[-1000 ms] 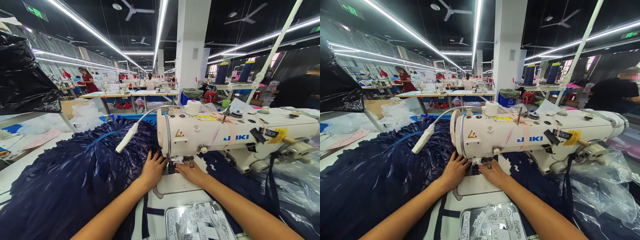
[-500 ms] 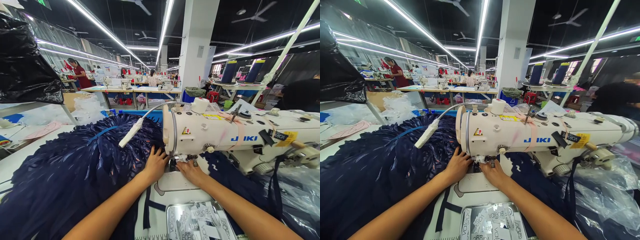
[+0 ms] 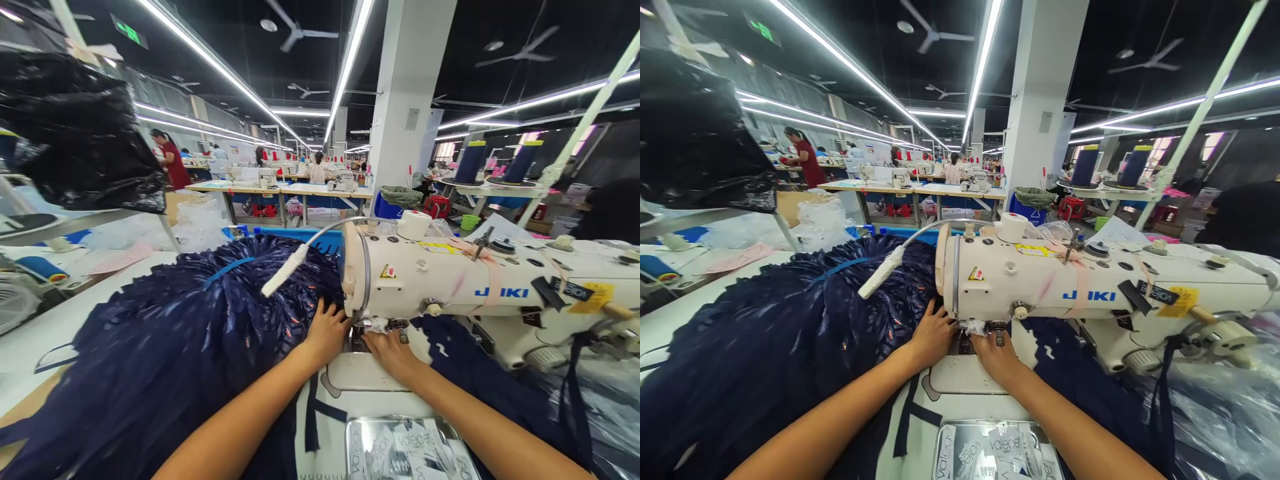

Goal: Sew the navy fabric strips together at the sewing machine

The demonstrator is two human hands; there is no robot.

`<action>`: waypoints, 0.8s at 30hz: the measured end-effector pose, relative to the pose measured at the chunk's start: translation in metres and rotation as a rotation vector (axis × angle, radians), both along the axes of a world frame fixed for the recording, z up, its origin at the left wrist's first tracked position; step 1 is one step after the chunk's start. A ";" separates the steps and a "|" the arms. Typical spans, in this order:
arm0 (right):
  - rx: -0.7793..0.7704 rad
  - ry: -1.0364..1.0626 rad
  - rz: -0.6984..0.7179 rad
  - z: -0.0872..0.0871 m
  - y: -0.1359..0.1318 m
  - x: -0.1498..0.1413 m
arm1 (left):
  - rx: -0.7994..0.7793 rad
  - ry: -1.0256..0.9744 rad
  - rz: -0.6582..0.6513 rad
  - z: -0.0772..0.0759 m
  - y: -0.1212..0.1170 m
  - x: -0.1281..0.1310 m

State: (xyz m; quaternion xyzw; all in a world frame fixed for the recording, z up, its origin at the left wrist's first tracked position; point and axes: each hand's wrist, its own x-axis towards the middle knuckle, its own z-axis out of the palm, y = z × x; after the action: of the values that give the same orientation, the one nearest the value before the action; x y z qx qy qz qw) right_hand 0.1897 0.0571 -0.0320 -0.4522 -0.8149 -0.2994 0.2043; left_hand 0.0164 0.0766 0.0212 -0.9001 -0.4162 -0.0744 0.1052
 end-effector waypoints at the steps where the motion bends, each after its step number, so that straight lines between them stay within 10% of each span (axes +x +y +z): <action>1: 0.013 0.005 0.024 0.000 0.000 0.000 | 0.006 0.005 0.006 0.000 -0.002 0.001; 9: -0.156 0.222 0.288 0.004 -0.010 0.024 | 0.125 -0.078 -0.093 0.000 -0.068 -0.034; 14: -0.339 0.371 0.452 0.037 -0.054 0.037 | 0.244 0.009 -0.278 -0.001 -0.109 -0.077; 24: -0.127 0.049 0.743 0.067 -0.137 0.027 | 0.406 -0.014 -0.345 -0.006 -0.090 -0.073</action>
State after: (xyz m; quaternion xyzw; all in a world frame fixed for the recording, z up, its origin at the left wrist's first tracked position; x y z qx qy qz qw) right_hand 0.2165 -0.0801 0.0353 -0.1445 -0.9353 -0.1429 0.2898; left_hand -0.0563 -0.0130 0.0148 -0.9177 -0.2339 -0.1793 0.2663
